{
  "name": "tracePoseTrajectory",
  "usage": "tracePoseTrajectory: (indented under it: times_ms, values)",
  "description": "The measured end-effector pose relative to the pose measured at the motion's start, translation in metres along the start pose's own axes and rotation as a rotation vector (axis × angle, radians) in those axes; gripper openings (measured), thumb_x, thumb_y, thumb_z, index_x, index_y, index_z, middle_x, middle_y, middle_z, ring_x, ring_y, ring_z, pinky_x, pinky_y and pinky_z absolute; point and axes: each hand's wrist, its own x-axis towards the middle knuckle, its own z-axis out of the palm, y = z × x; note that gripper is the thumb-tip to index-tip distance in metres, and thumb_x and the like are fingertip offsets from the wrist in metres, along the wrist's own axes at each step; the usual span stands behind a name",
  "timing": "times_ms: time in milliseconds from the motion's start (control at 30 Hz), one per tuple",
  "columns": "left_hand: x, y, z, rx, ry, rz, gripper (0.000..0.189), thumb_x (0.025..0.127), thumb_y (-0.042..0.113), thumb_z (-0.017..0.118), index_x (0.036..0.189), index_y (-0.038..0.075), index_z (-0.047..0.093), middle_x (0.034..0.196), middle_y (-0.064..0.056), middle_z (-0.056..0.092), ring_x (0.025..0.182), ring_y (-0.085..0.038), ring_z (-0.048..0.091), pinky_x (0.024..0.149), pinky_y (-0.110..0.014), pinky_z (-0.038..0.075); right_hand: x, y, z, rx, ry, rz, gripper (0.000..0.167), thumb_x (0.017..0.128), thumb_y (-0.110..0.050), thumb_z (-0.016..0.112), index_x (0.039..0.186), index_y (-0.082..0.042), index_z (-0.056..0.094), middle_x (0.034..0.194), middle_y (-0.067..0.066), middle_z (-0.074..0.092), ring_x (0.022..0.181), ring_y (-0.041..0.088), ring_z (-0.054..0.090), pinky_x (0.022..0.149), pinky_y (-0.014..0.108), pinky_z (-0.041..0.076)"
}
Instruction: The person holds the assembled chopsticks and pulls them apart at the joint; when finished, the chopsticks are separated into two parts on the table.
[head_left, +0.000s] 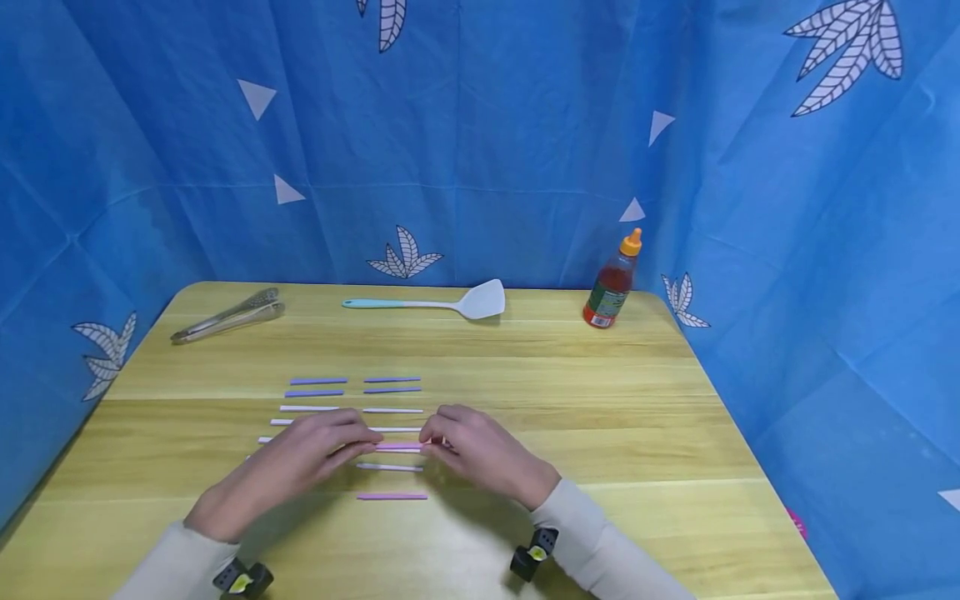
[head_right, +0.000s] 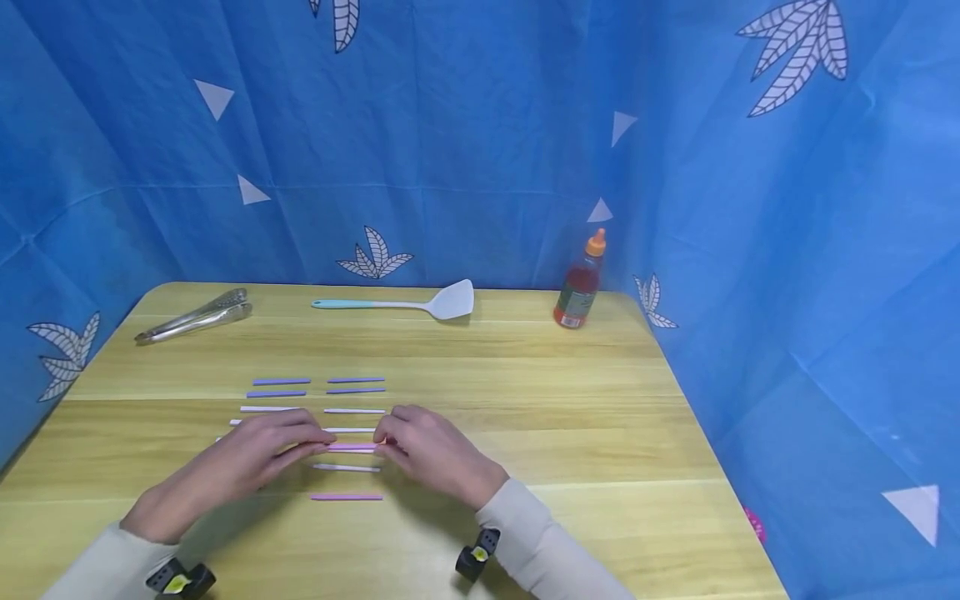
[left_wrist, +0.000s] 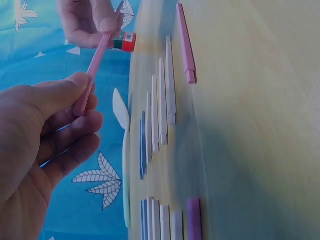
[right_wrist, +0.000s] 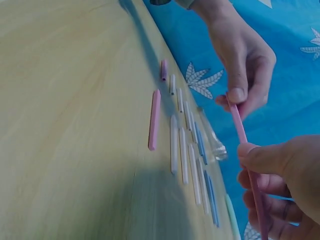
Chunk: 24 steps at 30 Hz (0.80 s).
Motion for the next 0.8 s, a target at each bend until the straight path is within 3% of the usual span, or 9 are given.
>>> tracePoseTrajectory:
  times_ms: [267,467,700,800]
  values:
    - [-0.009,-0.005,0.0,0.019,0.084,0.042,0.021,0.091,0.006,0.087,0.109,0.016,0.083,0.1,0.013,0.07,0.086,0.002,0.063,0.073,-0.017,0.057,-0.003,0.001,0.001,-0.029,0.015,-0.005,0.007,0.105,-0.017,0.075,0.108,-0.013,0.08,0.1,-0.002,0.072,0.089,0.009,0.066,0.084,0.022,0.059]
    - [-0.009,-0.005,0.003,0.043,0.087,0.024,0.02,0.092,0.006,0.086,0.11,0.016,0.081,0.103,0.013,0.07,0.09,0.0,0.063,0.075,-0.021,0.059,0.003,-0.007,0.001,-0.106,0.086,-0.049,0.005,0.104,-0.017,0.077,0.105,-0.013,0.08,0.099,-0.003,0.07,0.091,0.011,0.065,0.083,0.021,0.058]
    - [-0.01,-0.003,0.005,0.059,0.085,0.021,0.017,0.093,0.008,0.086,0.107,0.018,0.08,0.101,0.014,0.069,0.089,0.001,0.062,0.077,-0.023,0.059,0.005,-0.01,0.001,-0.136,0.076,-0.068,0.004,0.104,-0.015,0.076,0.105,-0.013,0.08,0.099,-0.003,0.07,0.093,0.011,0.067,0.085,0.02,0.059]
    - [-0.018,-0.007,0.001,0.082,0.084,-0.003,0.018,0.093,0.007,0.085,0.105,0.019,0.08,0.099,0.014,0.067,0.087,0.003,0.059,0.074,-0.022,0.058,0.0,-0.006,-0.001,-0.148,0.063,-0.05,0.004,0.104,-0.014,0.076,0.103,-0.012,0.079,0.097,-0.003,0.069,0.091,0.012,0.066,0.084,0.019,0.059]
